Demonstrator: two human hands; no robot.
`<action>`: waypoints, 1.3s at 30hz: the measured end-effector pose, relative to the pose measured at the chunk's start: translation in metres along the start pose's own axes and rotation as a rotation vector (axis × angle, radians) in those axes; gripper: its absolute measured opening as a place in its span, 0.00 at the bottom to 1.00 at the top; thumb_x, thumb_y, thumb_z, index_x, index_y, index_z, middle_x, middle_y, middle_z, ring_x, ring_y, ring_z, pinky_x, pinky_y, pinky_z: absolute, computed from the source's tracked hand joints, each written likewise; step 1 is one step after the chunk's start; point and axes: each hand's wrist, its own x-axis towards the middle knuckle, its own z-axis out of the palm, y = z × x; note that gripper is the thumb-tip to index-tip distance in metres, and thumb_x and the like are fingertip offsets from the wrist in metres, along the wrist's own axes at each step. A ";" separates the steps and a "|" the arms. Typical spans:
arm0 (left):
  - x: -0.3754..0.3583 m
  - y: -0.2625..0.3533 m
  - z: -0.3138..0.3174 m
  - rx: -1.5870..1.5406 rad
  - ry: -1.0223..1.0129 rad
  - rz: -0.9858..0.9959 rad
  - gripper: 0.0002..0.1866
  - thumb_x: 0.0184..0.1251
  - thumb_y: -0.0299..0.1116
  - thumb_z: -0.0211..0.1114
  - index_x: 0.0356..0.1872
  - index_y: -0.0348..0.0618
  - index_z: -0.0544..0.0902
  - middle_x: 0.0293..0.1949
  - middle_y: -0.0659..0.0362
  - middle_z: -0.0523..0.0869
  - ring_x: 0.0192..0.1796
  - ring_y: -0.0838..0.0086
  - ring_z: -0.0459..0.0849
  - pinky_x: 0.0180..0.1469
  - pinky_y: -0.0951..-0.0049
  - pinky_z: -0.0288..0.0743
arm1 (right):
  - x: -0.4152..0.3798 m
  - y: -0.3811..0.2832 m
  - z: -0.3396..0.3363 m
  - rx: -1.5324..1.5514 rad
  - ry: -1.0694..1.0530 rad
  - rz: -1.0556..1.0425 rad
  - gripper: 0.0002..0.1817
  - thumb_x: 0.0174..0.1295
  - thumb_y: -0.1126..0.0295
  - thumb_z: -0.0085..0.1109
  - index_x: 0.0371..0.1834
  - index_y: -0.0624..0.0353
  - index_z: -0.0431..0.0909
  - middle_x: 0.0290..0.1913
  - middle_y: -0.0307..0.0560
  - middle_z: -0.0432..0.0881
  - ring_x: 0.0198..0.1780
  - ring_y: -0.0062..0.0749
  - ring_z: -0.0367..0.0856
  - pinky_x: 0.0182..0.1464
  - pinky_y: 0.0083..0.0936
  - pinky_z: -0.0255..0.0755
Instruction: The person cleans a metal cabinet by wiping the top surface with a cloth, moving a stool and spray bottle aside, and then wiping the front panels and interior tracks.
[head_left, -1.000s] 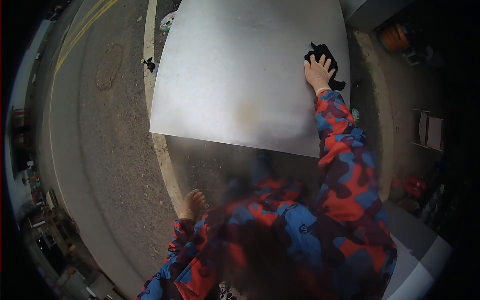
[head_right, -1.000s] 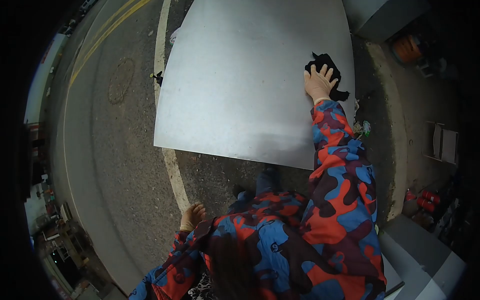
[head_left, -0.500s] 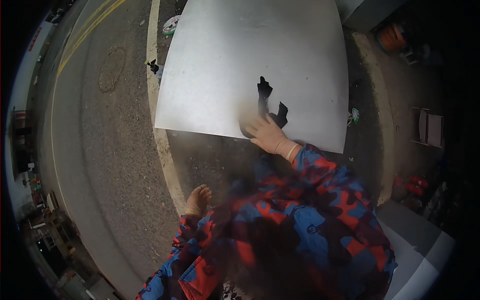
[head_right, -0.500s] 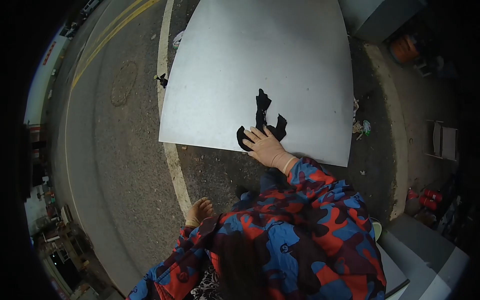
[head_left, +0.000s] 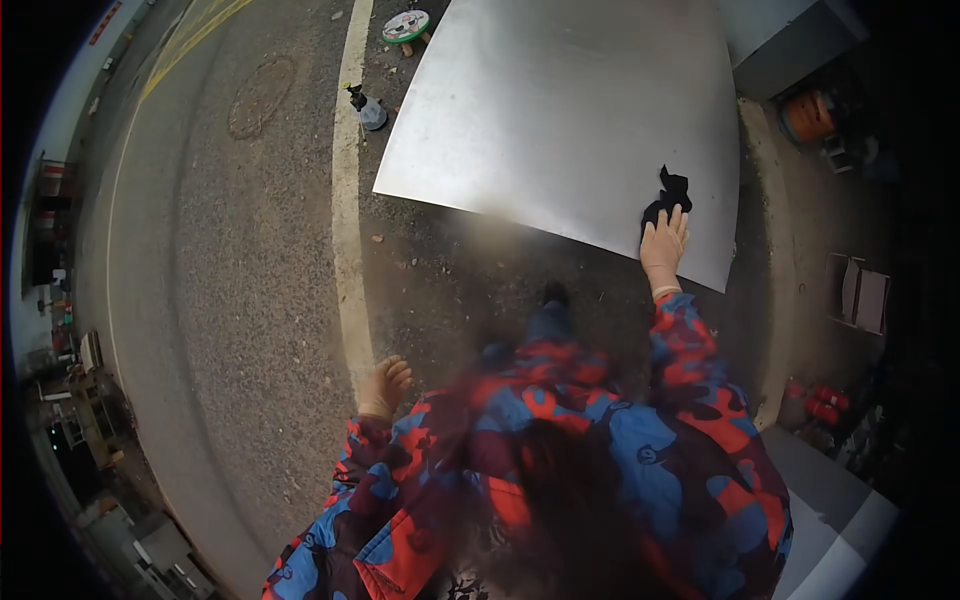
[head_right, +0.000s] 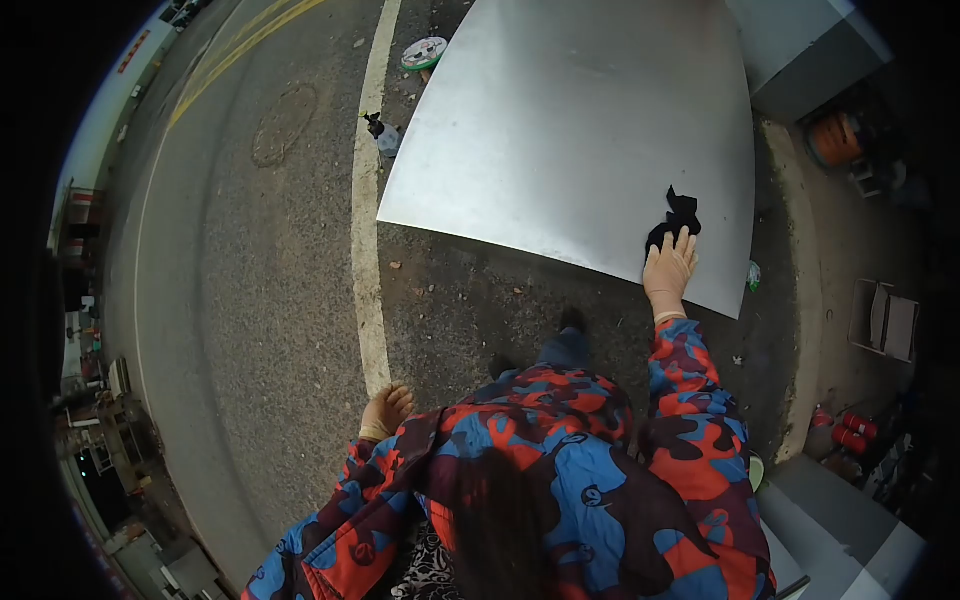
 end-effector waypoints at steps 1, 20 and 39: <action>-0.004 -0.002 -0.014 -0.016 0.008 0.008 0.21 0.75 0.38 0.44 0.63 0.37 0.67 0.59 0.51 0.76 0.58 0.61 0.76 0.57 0.65 0.72 | -0.002 -0.018 0.008 0.045 -0.012 -0.093 0.27 0.67 0.57 0.48 0.67 0.57 0.67 0.75 0.57 0.55 0.76 0.54 0.47 0.74 0.52 0.42; 0.028 -0.039 -0.202 -0.386 0.096 -0.030 0.23 0.75 0.42 0.46 0.63 0.37 0.70 0.60 0.51 0.77 0.60 0.60 0.76 0.62 0.61 0.71 | -0.060 -0.450 0.048 0.131 -0.064 -0.857 0.32 0.64 0.53 0.52 0.70 0.52 0.63 0.76 0.50 0.53 0.78 0.45 0.46 0.76 0.47 0.38; 0.097 0.246 -0.189 -0.120 0.086 0.082 0.25 0.77 0.41 0.45 0.67 0.36 0.63 0.66 0.48 0.69 0.65 0.55 0.71 0.64 0.60 0.69 | 0.171 -0.532 0.063 0.085 -0.011 -0.171 0.32 0.65 0.51 0.50 0.71 0.49 0.64 0.76 0.49 0.55 0.77 0.45 0.47 0.74 0.54 0.42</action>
